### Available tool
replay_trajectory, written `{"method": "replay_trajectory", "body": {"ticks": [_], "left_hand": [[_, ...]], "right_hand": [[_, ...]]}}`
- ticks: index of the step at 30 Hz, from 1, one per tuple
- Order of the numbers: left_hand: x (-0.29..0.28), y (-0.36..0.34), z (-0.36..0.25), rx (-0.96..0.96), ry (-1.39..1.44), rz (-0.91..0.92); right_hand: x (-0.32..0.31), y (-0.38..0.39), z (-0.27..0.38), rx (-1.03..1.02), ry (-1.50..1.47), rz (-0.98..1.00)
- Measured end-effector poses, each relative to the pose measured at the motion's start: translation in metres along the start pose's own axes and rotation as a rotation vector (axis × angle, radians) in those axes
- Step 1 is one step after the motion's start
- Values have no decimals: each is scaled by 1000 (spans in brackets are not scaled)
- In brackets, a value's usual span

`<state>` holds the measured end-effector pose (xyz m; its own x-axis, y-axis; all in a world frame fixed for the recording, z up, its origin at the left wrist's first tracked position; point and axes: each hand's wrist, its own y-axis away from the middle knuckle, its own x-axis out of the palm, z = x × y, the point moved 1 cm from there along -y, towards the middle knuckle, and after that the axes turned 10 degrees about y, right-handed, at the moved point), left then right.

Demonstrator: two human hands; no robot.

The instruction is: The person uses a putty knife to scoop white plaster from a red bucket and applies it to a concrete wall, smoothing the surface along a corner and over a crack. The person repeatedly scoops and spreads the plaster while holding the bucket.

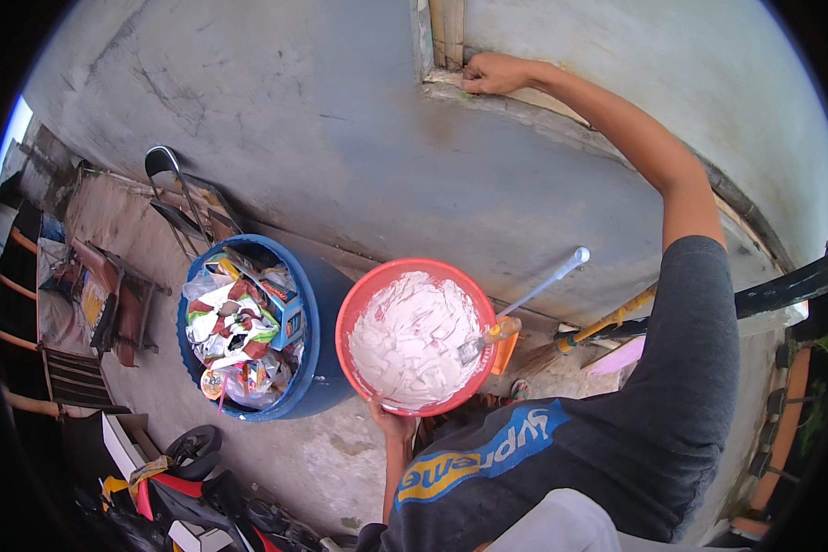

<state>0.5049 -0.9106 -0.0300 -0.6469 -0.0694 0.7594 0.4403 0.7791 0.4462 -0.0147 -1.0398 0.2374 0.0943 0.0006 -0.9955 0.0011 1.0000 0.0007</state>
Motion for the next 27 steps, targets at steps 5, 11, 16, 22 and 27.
{"method": "replay_trajectory", "body": {"ticks": [5, 11, 16, 22, 27], "left_hand": [[12, 2, -1, 48, -1, -33], [0, 9, 4, 67, 40, -91], [10, 23, 2, 96, 61, -99], [-6, 28, 0, 134, 35, -83], [-27, 39, 10, 150, 61, -112]], "right_hand": [[29, 4, 5, 150, -34, -354], [27, 17, 12, 204, -65, -437], [18, 27, 9, 236, -255, -497], [19, 35, 5, 315, -499, -569], [-17, 62, 8, 281, -76, -437]]}}
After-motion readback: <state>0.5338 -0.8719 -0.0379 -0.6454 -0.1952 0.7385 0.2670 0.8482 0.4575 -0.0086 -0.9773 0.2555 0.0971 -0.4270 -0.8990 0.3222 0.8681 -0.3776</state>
